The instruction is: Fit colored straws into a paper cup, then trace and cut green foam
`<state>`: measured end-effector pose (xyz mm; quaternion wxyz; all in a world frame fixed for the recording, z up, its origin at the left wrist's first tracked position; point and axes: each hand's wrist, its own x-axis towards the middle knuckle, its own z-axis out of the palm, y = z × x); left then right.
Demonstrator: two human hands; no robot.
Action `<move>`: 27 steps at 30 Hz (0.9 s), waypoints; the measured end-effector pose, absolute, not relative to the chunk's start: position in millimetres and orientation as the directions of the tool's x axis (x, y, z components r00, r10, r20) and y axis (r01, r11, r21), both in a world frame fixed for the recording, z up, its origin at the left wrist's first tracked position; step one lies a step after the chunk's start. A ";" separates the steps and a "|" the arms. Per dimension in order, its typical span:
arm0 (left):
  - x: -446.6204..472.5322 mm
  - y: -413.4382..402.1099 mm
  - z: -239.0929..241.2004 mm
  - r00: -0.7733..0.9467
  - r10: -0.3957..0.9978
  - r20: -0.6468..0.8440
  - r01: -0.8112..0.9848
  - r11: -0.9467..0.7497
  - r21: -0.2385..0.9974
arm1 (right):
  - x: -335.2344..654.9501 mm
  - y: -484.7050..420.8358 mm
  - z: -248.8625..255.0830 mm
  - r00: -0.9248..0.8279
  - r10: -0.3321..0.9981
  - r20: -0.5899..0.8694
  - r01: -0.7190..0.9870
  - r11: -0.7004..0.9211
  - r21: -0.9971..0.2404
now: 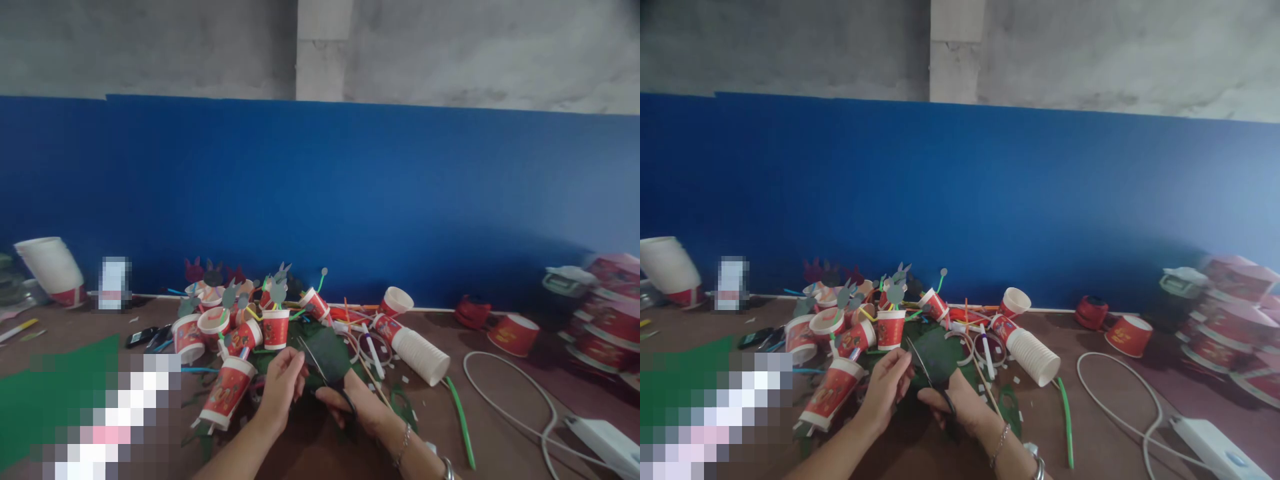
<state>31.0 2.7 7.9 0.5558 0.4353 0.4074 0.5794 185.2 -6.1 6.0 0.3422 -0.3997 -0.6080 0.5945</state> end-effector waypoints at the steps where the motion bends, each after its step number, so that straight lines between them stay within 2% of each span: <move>1: 31.1 2.8 7.7 -0.007 0.999 0.049 -0.290 -0.049 0.956 | 185.3 -6.0 5.7 -0.446 0.893 -0.060 0.077 -0.028 -0.997; 10: 30.3 1.1 14.9 0.037 0.998 0.051 -0.246 -0.040 0.968 | 189.9 -3.1 7.3 -0.447 0.885 -0.131 0.151 -0.070 -0.986; 17: 26.4 3.0 15.4 0.087 0.996 0.026 -0.197 -0.008 0.980 | 199.5 2.4 1.3 -0.447 0.868 -0.218 0.123 -0.181 -0.976; 27: 24.7 4.1 15.2 0.121 0.993 0.003 -0.194 0.020 0.981 | 201.6 1.2 7.7 -0.466 0.859 -0.209 0.050 -0.211 -0.976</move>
